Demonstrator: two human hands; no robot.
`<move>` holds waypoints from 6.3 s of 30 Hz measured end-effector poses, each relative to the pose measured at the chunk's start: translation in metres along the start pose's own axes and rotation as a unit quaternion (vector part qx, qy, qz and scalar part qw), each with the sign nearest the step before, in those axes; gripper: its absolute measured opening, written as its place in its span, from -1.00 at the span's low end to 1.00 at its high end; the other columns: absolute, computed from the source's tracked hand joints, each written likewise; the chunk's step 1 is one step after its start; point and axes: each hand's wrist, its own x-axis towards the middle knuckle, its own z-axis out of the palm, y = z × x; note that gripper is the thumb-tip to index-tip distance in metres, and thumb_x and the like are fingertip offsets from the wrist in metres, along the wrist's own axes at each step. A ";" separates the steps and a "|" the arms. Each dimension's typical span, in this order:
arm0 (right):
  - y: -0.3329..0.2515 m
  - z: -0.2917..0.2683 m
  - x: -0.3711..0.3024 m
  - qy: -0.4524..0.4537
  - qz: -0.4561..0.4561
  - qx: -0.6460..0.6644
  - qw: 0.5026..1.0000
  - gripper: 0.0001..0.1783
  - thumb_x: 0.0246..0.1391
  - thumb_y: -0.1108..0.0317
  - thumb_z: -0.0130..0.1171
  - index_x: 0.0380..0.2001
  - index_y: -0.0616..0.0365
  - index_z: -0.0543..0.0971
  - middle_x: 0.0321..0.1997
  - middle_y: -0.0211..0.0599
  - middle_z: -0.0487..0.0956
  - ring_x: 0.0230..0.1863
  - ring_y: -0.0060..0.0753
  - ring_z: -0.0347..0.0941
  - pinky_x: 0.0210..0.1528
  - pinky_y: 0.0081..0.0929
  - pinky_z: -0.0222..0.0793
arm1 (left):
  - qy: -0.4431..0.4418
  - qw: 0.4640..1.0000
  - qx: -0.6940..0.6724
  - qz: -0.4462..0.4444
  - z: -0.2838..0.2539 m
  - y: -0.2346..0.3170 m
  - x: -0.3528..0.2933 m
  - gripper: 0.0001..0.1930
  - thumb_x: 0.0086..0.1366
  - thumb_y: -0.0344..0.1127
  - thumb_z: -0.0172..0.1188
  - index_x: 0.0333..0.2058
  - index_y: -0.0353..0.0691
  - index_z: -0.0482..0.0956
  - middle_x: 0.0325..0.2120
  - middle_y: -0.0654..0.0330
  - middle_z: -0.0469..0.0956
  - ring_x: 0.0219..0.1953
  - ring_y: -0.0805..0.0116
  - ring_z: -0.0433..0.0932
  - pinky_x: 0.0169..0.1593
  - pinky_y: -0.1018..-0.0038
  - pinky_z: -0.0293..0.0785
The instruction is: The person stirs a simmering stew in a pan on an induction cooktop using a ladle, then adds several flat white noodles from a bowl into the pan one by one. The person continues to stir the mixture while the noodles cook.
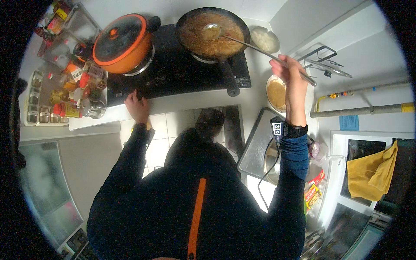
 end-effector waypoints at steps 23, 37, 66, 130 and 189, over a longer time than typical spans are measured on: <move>-0.057 -0.165 -0.081 0.055 0.036 0.133 0.989 -0.57 0.31 0.24 -0.01 0.04 0.43 0.42 0.00 0.24 0.54 0.04 -0.03 0.55 0.02 -0.35 0.59 | 0.005 1.000 0.010 0.014 0.004 -0.004 -0.004 -0.50 0.15 -0.26 0.23 0.10 -0.16 0.45 -0.01 0.03 0.37 0.13 0.02 0.34 0.32 -0.08 0.08; -0.040 -0.212 -0.210 0.234 0.004 -0.135 0.963 -0.57 0.29 0.16 0.07 -0.02 0.35 0.53 -0.11 -0.09 0.62 -0.06 -0.24 0.60 0.01 -0.41 0.53 | 0.020 0.999 -0.007 0.027 0.008 -0.004 -0.005 -0.49 0.13 -0.26 0.21 0.11 -0.16 0.46 -0.03 0.05 0.41 0.07 -0.02 0.37 0.29 -0.09 0.11; -0.028 -0.086 -0.050 0.100 -0.081 -0.047 0.991 -0.60 0.30 0.18 0.04 -0.06 0.38 0.49 -0.14 0.05 0.61 -0.13 -0.17 0.62 -0.09 -0.41 0.57 | 0.001 1.000 0.003 -0.003 0.005 -0.004 0.000 -0.47 0.14 -0.25 0.22 0.13 -0.12 0.43 0.01 0.05 0.38 0.16 0.04 0.33 0.34 -0.05 0.07; -0.139 -0.084 0.241 -0.168 -0.060 -0.223 0.958 -0.60 0.25 0.20 0.03 -0.10 0.39 0.49 -0.13 -0.13 0.59 -0.11 -0.16 0.64 0.01 -0.46 0.57 | 0.005 1.000 0.019 0.003 0.002 0.004 0.003 -0.47 0.14 -0.33 0.21 0.14 -0.14 0.42 0.02 0.01 0.38 0.14 -0.03 0.33 0.31 -0.03 0.12; -0.011 -0.036 0.216 -0.136 0.083 -0.045 0.986 -0.61 0.21 0.26 0.07 -0.06 0.40 0.46 -0.11 -0.02 0.58 -0.08 -0.10 0.61 -0.08 -0.47 0.62 | -0.001 1.000 0.016 -0.001 0.001 0.003 0.006 -0.44 0.14 -0.32 0.20 0.16 -0.15 0.38 0.01 0.00 0.36 0.16 -0.02 0.32 0.32 -0.08 0.09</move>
